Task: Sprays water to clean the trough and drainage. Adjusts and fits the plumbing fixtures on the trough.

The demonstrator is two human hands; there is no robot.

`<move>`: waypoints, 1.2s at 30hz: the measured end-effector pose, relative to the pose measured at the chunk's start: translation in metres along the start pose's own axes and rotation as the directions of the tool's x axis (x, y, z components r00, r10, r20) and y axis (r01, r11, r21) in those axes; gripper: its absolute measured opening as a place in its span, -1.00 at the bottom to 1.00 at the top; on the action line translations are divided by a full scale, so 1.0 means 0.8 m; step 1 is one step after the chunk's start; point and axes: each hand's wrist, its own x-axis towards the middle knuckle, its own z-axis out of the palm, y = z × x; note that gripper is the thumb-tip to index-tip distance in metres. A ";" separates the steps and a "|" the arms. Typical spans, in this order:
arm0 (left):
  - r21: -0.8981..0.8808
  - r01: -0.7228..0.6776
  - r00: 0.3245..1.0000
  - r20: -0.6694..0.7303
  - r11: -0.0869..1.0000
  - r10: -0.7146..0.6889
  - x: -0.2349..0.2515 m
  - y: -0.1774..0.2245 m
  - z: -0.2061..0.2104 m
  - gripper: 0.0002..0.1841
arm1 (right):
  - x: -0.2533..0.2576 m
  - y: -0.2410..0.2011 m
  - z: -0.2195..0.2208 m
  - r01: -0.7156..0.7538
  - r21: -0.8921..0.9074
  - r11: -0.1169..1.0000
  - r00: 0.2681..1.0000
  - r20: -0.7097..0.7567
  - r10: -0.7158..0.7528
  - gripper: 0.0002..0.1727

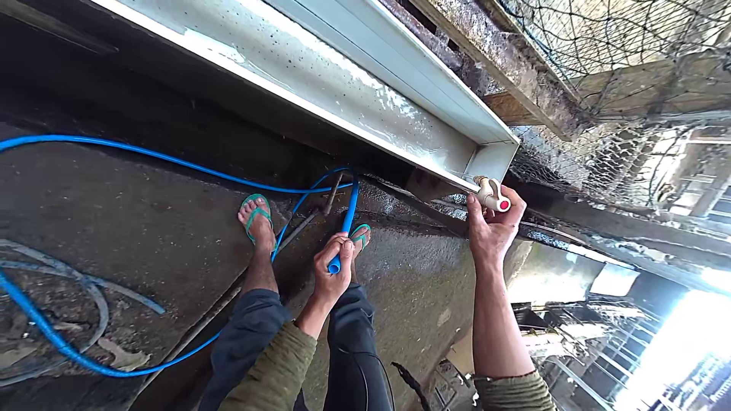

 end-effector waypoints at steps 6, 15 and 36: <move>-0.038 0.000 1.000 -0.011 0.999 -0.001 0.005 -0.006 -0.009 -0.62 | -0.016 -0.004 -0.011 0.029 -0.125 0.992 0.999 -0.031 -0.033 -0.06; -0.092 0.159 0.944 -0.276 0.983 -0.178 0.020 -0.062 -0.100 -0.53 | -0.219 0.039 0.107 -0.181 0.046 0.982 0.911 0.385 0.150 -0.66; -0.076 0.389 0.869 -0.301 0.918 -0.394 0.026 -0.087 -0.294 -0.55 | -0.241 0.403 0.742 -0.985 0.008 0.170 0.157 0.417 0.895 -0.58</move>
